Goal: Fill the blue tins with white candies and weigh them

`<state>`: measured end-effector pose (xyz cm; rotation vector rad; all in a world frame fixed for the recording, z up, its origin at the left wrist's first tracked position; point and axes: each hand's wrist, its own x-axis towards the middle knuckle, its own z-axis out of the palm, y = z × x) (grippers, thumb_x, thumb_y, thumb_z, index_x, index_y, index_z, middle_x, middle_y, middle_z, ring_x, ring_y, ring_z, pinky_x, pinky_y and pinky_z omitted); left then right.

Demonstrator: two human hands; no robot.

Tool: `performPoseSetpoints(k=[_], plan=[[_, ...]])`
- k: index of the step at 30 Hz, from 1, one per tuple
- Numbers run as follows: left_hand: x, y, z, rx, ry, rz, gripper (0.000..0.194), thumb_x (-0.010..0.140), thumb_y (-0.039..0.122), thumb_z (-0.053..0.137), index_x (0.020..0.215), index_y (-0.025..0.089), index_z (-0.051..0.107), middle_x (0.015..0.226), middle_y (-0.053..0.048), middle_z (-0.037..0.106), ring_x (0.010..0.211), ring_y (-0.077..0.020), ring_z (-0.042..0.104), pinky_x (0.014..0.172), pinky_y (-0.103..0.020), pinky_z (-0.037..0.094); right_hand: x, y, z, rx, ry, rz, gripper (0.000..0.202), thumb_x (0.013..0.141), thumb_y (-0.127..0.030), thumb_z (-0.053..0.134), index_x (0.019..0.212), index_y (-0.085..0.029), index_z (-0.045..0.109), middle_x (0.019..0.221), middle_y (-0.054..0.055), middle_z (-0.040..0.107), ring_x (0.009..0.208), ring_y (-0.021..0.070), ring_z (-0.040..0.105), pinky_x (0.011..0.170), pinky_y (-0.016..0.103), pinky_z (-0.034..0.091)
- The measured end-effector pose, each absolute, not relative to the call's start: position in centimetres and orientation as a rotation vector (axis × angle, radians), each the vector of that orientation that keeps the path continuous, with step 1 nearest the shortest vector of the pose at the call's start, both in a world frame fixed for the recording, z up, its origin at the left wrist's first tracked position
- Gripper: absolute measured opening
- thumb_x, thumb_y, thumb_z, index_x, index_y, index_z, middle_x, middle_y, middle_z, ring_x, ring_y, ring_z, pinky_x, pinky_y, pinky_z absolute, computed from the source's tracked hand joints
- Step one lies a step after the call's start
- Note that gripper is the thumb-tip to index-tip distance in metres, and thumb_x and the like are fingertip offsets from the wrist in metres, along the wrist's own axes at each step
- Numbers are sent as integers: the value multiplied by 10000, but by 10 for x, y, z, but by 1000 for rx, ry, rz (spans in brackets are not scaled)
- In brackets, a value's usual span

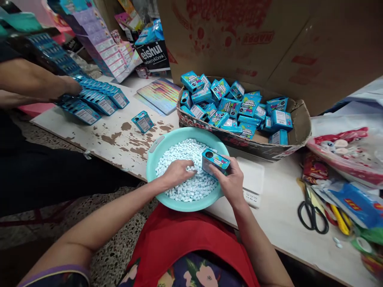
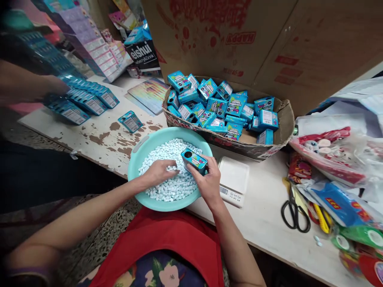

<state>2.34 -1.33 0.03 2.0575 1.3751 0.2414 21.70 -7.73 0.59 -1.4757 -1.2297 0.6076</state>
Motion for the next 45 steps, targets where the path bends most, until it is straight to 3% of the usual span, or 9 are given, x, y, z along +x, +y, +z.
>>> performPoseSetpoints(k=[3, 7, 12, 19, 29, 37, 45], plan=[[16, -15, 15, 1484, 1368, 572, 243, 736, 434, 658, 735, 195, 613, 586, 24, 548, 527, -127, 520, 502, -240, 370, 211, -81, 8, -1487, -1314, 540, 372, 748, -411, 744, 1057, -245, 620, 960, 27, 658, 874, 200, 635, 818, 353, 511], [20, -17, 42, 938, 1042, 967, 267, 723, 410, 690, 745, 189, 542, 639, 34, 547, 422, -71, 446, 363, -201, 272, 199, -85, 9, -1456, -1463, 478, 347, 756, -373, 745, 1049, -245, 611, 984, 38, 669, 905, 215, 633, 823, 357, 499], [41, -12, 58, 626, 837, 1203, 231, 702, 327, 700, 769, 185, 531, 663, 38, 539, 574, -101, 577, 513, -218, 480, 186, -86, 13, -1388, -1647, 425, 291, 769, -322, 737, 1019, -245, 610, 941, 41, 670, 890, 227, 615, 788, 363, 482], [53, -4, 57, 724, 841, 1305, 234, 710, 318, 694, 796, 189, 518, 677, 42, 554, 564, -92, 581, 525, -206, 481, 184, -81, 23, -1369, -1665, 409, 275, 765, -299, 734, 1009, -238, 623, 936, 40, 684, 881, 223, 623, 793, 352, 475], [55, -2, 66, 849, 905, 1288, 249, 719, 357, 693, 771, 185, 521, 661, 44, 555, 500, -70, 531, 488, -203, 443, 182, -74, 34, -1421, -1615, 457, 320, 756, -473, 732, 960, -240, 652, 899, 36, 693, 843, 216, 633, 777, 348, 489], [55, -3, 68, 935, 870, 1267, 253, 765, 355, 680, 689, 187, 506, 463, 74, 426, 442, -83, 507, 485, -203, 425, 184, -76, 34, -1404, -1548, 578, 314, 733, -439, 763, 943, -229, 663, 875, 21, 683, 808, 196, 629, 762, 325, 490], [56, 0, 60, 1003, 875, 1256, 190, 764, 323, 684, 769, 174, 566, 600, 38, 541, 514, -85, 541, 490, -204, 435, 184, -73, 25, -1394, -1535, 601, 325, 738, -420, 762, 998, -249, 667, 957, 32, 701, 907, 220, 641, 837, 363, 495]])
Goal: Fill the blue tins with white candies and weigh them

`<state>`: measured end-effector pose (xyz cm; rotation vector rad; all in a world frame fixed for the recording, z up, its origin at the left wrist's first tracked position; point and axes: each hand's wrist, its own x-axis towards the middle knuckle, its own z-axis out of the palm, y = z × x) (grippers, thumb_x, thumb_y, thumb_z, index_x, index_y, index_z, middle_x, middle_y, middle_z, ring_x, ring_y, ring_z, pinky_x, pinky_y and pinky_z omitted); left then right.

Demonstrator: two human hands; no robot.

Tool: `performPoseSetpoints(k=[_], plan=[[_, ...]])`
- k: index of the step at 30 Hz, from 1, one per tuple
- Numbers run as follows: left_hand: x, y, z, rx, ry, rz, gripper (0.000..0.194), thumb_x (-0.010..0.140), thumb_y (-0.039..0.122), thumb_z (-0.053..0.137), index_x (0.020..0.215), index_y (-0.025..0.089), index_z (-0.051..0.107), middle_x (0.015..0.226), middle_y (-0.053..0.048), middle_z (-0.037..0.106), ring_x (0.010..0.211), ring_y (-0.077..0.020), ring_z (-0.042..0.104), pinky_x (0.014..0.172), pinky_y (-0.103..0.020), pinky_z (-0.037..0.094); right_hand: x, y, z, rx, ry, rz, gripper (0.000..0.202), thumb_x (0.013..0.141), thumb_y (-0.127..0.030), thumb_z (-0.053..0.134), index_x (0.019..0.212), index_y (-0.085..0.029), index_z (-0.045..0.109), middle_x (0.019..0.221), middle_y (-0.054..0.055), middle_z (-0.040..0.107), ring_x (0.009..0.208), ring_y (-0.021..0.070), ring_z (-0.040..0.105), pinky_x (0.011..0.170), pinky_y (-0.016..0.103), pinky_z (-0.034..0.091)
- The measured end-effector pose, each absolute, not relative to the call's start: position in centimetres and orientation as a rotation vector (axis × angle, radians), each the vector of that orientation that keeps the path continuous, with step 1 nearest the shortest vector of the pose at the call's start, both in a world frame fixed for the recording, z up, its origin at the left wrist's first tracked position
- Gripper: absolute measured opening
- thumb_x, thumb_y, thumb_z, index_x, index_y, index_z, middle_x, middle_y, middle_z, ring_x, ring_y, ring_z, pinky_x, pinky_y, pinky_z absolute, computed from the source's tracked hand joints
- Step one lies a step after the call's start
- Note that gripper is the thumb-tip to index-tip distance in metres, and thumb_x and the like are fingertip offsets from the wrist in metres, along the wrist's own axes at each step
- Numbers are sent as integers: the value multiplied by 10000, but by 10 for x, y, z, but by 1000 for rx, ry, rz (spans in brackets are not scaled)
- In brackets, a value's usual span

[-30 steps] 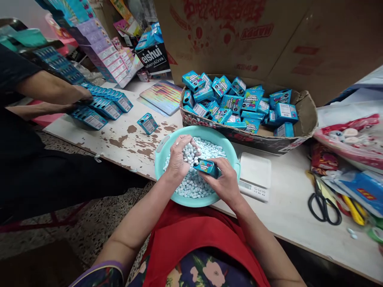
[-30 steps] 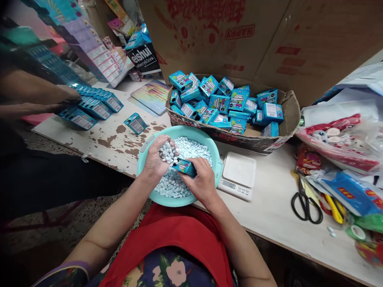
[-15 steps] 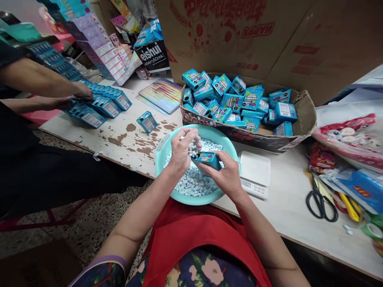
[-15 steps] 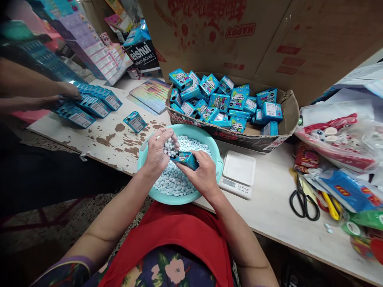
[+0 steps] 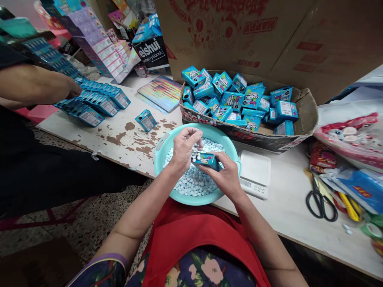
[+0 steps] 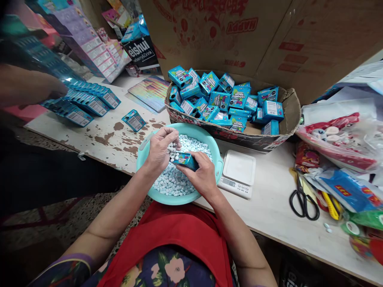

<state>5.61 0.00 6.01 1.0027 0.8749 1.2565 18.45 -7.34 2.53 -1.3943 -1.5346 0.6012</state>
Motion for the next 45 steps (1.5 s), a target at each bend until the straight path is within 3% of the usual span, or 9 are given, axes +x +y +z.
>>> performPoseSetpoints(k=[15, 19, 22, 25, 28, 31, 37, 41, 45], plan=[[60, -7, 63, 1038, 845, 1188, 221, 793, 368, 651, 745, 179, 547, 569, 49, 526, 434, -74, 517, 436, -197, 396, 186, -73, 24, -1374, -1515, 613, 319, 727, -356, 774, 1010, -250, 673, 953, 27, 706, 885, 209, 646, 829, 359, 500], [46, 6, 55, 1084, 945, 1261, 199, 824, 394, 587, 800, 200, 547, 597, 44, 530, 488, -102, 537, 497, -233, 447, 198, -80, 21, -1385, -1391, 666, 366, 696, -397, 792, 1012, -247, 684, 991, 36, 713, 914, 220, 657, 853, 379, 518], [35, 24, 31, 1505, 1167, 936, 205, 847, 397, 527, 867, 204, 593, 784, -21, 644, 759, -176, 629, 701, -309, 511, 214, -86, 17, -1408, -1175, 609, 423, 664, -390, 813, 1032, -230, 679, 984, 37, 710, 898, 218, 663, 838, 381, 534], [41, 30, 0, 2087, 1214, 313, 257, 839, 354, 538, 1020, 194, 624, 1113, -88, 647, 1094, -263, 560, 950, -414, 439, 224, -85, 15, -1390, -1014, 503, 444, 652, -370, 820, 1038, -210, 667, 957, 33, 704, 866, 209, 665, 825, 379, 544], [60, 16, -16, 2384, 1159, -41, 425, 866, 479, 497, 1154, 179, 586, 1226, -150, 571, 1163, -330, 497, 954, -491, 416, 226, -82, 17, -1350, -1003, 472, 446, 650, -348, 822, 1046, -213, 665, 976, 34, 699, 885, 213, 663, 835, 379, 542], [67, -5, -17, 2518, 1072, -136, 521, 894, 569, 390, 1221, 191, 539, 1208, -162, 556, 1107, -343, 520, 870, -481, 450, 225, -83, 21, -1346, -1023, 495, 438, 639, -334, 831, 1031, -218, 674, 966, 29, 697, 882, 213, 658, 835, 378, 536], [34, -12, -9, 2562, 1054, -131, 326, 905, 438, 404, 1049, 211, 588, 1028, -111, 619, 822, -251, 609, 691, -355, 455, 226, -98, 27, -1383, -1046, 440, 402, 656, -346, 821, 1012, -226, 676, 939, 24, 689, 851, 208, 656, 776, 353, 542], [21, 5, -2, 2141, 1257, 272, 212, 851, 395, 505, 818, 205, 593, 780, -35, 619, 722, -188, 588, 640, -288, 428, 220, -97, 23, -1443, -1160, 513, 391, 682, -375, 805, 1021, -226, 682, 924, 26, 690, 847, 203, 649, 793, 355, 529], [26, 6, 26, 1306, 1207, 771, 286, 787, 465, 597, 735, 190, 535, 600, 27, 517, 411, -73, 396, 395, -214, 256, 211, -90, 20, -1485, -1288, 531, 375, 707, -382, 791, 1036, -241, 679, 949, 26, 700, 855, 200, 652, 814, 353, 524]])
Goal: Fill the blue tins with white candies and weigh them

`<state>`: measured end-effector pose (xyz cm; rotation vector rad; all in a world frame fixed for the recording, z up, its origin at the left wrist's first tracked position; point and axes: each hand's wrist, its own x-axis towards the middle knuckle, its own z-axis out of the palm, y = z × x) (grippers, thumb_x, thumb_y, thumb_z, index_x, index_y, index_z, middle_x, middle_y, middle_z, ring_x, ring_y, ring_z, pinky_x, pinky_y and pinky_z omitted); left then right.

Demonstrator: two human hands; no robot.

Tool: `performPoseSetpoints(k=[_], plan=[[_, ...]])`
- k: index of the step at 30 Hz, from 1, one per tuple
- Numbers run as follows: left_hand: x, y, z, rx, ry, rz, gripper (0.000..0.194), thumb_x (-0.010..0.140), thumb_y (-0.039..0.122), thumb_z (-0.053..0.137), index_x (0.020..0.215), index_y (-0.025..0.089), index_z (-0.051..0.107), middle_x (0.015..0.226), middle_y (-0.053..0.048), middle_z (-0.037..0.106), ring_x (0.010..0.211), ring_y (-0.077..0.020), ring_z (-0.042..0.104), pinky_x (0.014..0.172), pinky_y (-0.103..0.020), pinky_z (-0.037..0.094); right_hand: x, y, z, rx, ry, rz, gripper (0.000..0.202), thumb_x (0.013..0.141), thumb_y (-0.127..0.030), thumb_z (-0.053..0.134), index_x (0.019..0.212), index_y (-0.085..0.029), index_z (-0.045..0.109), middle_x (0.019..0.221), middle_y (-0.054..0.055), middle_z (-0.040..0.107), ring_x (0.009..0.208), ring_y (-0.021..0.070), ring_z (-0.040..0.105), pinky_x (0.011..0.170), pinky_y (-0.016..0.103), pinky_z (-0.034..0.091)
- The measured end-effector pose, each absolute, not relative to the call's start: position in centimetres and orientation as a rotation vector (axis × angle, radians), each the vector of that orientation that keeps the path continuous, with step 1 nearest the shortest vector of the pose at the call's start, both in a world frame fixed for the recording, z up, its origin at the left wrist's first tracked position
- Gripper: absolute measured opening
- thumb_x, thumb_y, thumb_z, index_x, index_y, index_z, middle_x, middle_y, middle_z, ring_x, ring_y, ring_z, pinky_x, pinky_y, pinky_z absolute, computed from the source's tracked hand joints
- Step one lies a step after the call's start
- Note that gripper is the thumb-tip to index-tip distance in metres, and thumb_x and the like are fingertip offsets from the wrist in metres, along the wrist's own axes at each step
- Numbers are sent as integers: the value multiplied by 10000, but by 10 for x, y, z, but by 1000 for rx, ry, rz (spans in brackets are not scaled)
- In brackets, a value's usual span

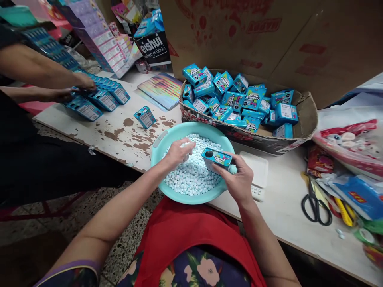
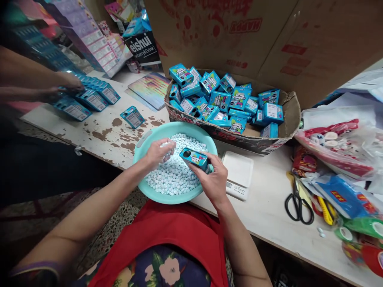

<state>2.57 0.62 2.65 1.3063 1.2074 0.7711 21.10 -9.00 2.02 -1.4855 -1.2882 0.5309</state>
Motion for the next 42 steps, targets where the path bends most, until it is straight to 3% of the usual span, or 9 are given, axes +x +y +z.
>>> performPoseSetpoints(k=[3, 7, 10, 21, 42], plan=[[36, 0, 52, 921, 960, 1013, 292, 745, 447, 655, 769, 185, 530, 607, 33, 523, 374, -47, 380, 350, -187, 201, 202, -85, 20, -1449, -1424, 519, 346, 729, -362, 776, 1039, -249, 671, 986, 31, 700, 901, 209, 653, 829, 351, 516], [51, -3, 65, 677, 783, 1206, 259, 730, 395, 664, 816, 185, 541, 643, 18, 575, 496, -84, 536, 445, -188, 404, 187, -81, 20, -1393, -1539, 549, 318, 746, -351, 765, 1028, -248, 662, 976, 33, 702, 916, 211, 654, 844, 355, 507], [56, -2, 64, 623, 773, 1258, 245, 730, 376, 674, 798, 189, 531, 630, 30, 569, 534, -90, 559, 522, -208, 472, 181, -80, 20, -1392, -1529, 562, 321, 736, -362, 774, 1012, -247, 659, 973, 34, 705, 908, 211, 656, 831, 354, 510], [53, -3, 60, 794, 802, 1318, 270, 754, 359, 682, 652, 178, 509, 635, 28, 567, 518, -77, 537, 506, -210, 459, 182, -79, 26, -1372, -1546, 499, 310, 748, -347, 763, 1018, -249, 646, 964, 37, 697, 903, 215, 648, 822, 360, 507], [64, -3, 63, 932, 837, 1343, 262, 803, 341, 658, 645, 177, 528, 560, 31, 536, 497, -85, 529, 514, -217, 450, 188, -75, 25, -1380, -1462, 635, 304, 722, -333, 780, 988, -247, 661, 966, 26, 702, 906, 208, 651, 837, 351, 504]])
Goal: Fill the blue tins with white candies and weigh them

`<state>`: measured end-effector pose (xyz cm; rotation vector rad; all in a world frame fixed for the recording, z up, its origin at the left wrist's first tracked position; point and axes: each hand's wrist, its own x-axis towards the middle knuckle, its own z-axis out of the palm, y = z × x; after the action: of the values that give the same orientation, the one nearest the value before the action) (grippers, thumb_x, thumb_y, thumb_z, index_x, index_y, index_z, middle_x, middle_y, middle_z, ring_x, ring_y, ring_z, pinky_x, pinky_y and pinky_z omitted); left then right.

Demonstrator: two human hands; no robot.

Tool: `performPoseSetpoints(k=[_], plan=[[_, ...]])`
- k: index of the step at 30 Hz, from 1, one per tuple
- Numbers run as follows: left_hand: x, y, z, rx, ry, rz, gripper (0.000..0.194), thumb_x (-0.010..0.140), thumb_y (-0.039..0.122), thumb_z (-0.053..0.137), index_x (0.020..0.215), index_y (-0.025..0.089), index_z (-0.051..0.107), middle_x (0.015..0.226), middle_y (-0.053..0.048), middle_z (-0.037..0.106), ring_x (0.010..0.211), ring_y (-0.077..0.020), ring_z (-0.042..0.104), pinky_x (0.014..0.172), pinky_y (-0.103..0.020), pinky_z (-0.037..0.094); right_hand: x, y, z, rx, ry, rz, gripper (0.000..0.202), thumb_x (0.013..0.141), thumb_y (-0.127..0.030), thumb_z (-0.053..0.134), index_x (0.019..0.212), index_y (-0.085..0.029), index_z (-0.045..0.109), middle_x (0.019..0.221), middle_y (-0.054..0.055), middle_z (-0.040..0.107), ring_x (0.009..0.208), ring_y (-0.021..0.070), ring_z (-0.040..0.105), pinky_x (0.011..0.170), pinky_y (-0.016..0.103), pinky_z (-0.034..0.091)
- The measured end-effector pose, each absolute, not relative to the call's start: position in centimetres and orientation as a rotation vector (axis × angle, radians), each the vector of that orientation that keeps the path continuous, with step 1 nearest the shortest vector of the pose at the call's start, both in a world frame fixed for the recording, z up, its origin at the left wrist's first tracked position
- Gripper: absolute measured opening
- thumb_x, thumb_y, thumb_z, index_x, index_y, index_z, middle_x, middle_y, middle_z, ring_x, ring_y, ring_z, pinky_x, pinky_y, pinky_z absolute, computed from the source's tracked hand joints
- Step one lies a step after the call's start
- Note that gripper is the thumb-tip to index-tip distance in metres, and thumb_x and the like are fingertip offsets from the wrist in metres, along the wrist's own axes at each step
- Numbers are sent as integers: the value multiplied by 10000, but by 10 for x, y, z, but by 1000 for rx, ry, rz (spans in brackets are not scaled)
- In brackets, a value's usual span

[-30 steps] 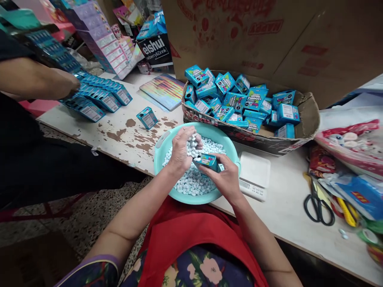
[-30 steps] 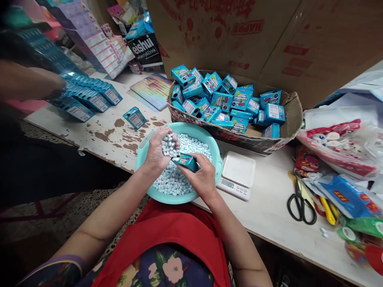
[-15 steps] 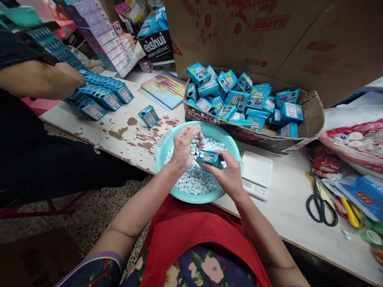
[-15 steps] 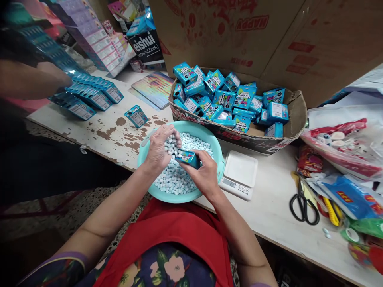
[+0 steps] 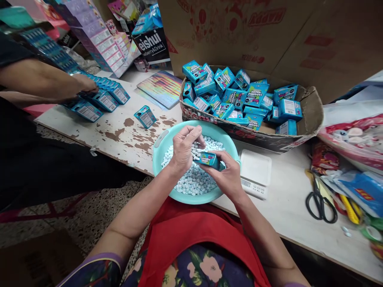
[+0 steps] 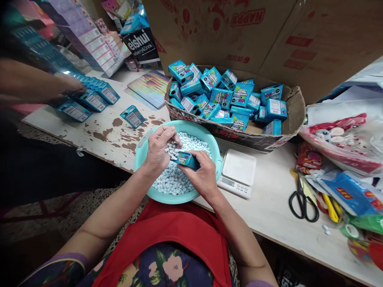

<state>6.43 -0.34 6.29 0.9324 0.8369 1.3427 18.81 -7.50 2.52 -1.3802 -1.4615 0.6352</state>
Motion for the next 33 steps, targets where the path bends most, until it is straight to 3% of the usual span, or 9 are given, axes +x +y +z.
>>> performPoseSetpoints(k=[16, 26, 33], plan=[[67, -8, 73, 966, 854, 1352, 271, 800, 404, 661, 684, 192, 539, 577, 35, 544, 470, -75, 515, 445, -198, 405, 194, -79, 32, -1415, -1409, 622, 336, 715, -355, 785, 1015, -258, 669, 965, 20, 702, 901, 209, 651, 849, 361, 504], [68, -14, 69, 1041, 848, 1244, 254, 802, 390, 654, 698, 180, 558, 590, 30, 560, 471, -64, 507, 437, -186, 382, 184, -82, 26, -1367, -1399, 677, 332, 711, -306, 790, 1016, -256, 668, 978, 12, 695, 920, 195, 640, 863, 343, 494], [54, -11, 81, 989, 802, 1362, 209, 820, 328, 635, 692, 189, 546, 581, 36, 542, 452, -64, 476, 421, -192, 345, 190, -82, 12, -1310, -1226, 828, 410, 680, -334, 812, 1046, -244, 650, 985, 25, 690, 908, 201, 650, 839, 354, 522]])
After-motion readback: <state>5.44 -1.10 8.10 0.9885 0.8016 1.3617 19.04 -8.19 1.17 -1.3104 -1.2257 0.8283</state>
